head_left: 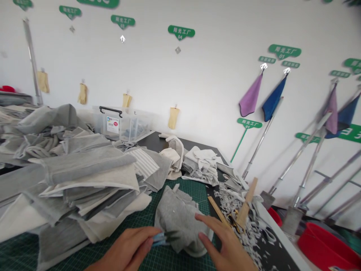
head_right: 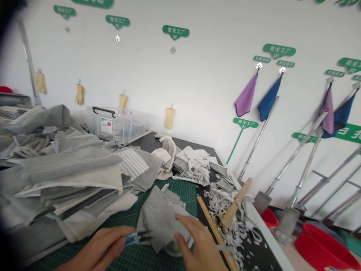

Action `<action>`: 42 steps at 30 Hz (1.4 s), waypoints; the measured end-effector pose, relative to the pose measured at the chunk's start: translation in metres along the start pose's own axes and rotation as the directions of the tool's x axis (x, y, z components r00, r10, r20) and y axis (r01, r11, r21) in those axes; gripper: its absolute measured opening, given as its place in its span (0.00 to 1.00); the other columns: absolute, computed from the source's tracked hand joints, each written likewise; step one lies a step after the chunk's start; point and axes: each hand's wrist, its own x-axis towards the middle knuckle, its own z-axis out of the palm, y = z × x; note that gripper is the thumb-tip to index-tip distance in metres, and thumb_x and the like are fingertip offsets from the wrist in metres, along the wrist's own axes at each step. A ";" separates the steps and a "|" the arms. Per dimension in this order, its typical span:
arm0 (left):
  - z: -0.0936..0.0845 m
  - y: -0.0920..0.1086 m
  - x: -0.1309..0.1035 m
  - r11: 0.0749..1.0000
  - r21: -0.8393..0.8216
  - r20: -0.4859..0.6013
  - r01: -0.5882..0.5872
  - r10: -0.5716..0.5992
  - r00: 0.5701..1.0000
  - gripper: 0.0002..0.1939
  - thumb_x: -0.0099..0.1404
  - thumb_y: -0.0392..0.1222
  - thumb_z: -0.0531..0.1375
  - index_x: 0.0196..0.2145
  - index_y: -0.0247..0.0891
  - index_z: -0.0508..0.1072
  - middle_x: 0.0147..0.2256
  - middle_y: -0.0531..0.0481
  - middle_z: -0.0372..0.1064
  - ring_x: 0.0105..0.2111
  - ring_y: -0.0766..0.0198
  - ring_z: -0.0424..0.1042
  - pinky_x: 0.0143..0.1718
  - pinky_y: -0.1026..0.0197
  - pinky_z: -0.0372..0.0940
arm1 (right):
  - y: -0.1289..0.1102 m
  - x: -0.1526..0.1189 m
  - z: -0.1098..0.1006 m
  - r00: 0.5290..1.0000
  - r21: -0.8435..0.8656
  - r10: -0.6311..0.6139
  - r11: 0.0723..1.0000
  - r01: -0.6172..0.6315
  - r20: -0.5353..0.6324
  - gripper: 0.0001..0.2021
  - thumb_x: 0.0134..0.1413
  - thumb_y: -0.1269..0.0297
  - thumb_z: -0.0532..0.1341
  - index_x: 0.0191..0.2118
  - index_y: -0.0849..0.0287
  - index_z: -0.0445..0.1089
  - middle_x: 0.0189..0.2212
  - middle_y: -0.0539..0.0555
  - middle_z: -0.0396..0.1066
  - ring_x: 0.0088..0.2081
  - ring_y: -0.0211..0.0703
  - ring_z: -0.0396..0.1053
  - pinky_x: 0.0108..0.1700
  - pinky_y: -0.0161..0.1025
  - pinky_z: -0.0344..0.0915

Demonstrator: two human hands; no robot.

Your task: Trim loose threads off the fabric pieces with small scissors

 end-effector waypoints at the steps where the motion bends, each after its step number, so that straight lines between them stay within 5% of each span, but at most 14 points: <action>1: 0.003 0.002 0.008 1.000 0.004 -0.036 -0.017 0.017 0.999 0.16 0.64 0.49 0.51 0.48 0.49 0.70 0.42 0.49 0.70 0.41 0.58 0.67 0.46 0.60 0.59 | -0.003 0.002 0.002 0.998 0.030 0.006 1.000 -0.004 -0.069 0.18 0.53 0.56 0.55 0.50 0.48 0.66 0.50 0.54 0.69 0.51 0.51 0.66 0.54 0.50 0.62; 5: 0.021 -0.002 0.053 0.976 -0.213 -0.160 -0.037 0.003 0.987 0.21 0.65 0.52 0.47 0.42 0.36 0.70 0.23 0.52 0.63 0.25 0.65 0.60 0.28 0.65 0.57 | -0.007 0.017 0.016 0.968 0.146 0.010 0.989 0.028 -0.251 0.14 0.54 0.59 0.54 0.44 0.53 0.70 0.44 0.56 0.73 0.48 0.50 0.68 0.53 0.49 0.61; 10: 0.042 -0.029 0.094 0.914 -0.404 -0.283 -0.018 -0.106 0.953 0.23 0.64 0.55 0.47 0.39 0.32 0.68 0.20 0.56 0.55 0.19 0.69 0.52 0.21 0.66 0.48 | 0.004 0.044 0.045 0.969 0.212 -0.017 0.975 0.071 -0.246 0.13 0.51 0.62 0.56 0.41 0.58 0.72 0.36 0.56 0.75 0.38 0.47 0.71 0.44 0.44 0.66; 17: 0.045 -0.051 0.092 0.973 -0.227 -0.163 -0.049 0.011 0.987 0.20 0.65 0.52 0.47 0.37 0.34 0.70 0.20 0.56 0.57 0.23 0.66 0.58 0.27 0.64 0.52 | 0.018 0.069 0.078 0.999 0.162 0.027 0.987 -0.019 -0.046 0.17 0.40 0.55 0.64 0.39 0.57 0.74 0.28 0.51 0.74 0.28 0.41 0.68 0.34 0.38 0.64; 26: 0.058 -0.083 0.098 0.944 -0.317 -0.091 0.091 -0.126 0.988 0.21 0.64 0.55 0.47 0.32 0.34 0.68 0.18 0.57 0.56 0.21 0.67 0.56 0.25 0.65 0.50 | 0.027 0.080 0.107 0.998 0.161 0.037 0.986 -0.043 0.042 0.14 0.40 0.55 0.65 0.36 0.54 0.75 0.26 0.50 0.74 0.29 0.42 0.68 0.33 0.37 0.62; 35: 0.054 -0.079 0.095 0.943 -0.319 -0.066 0.098 -0.125 0.990 0.19 0.65 0.52 0.47 0.29 0.35 0.67 0.19 0.56 0.57 0.23 0.67 0.58 0.26 0.64 0.51 | 0.009 0.084 0.099 0.997 0.171 -0.066 0.983 0.060 0.028 0.06 0.48 0.68 0.60 0.26 0.54 0.74 0.26 0.49 0.72 0.29 0.39 0.66 0.34 0.35 0.60; 42: 0.050 -0.077 0.095 0.917 -0.367 -0.019 0.153 -0.172 0.985 0.19 0.65 0.52 0.46 0.32 0.34 0.68 0.20 0.56 0.57 0.23 0.67 0.57 0.26 0.64 0.50 | 0.030 0.079 0.029 0.999 0.140 0.024 0.990 -0.019 -0.033 0.09 0.52 0.62 0.57 0.27 0.56 0.73 0.25 0.51 0.72 0.28 0.39 0.67 0.30 0.35 0.62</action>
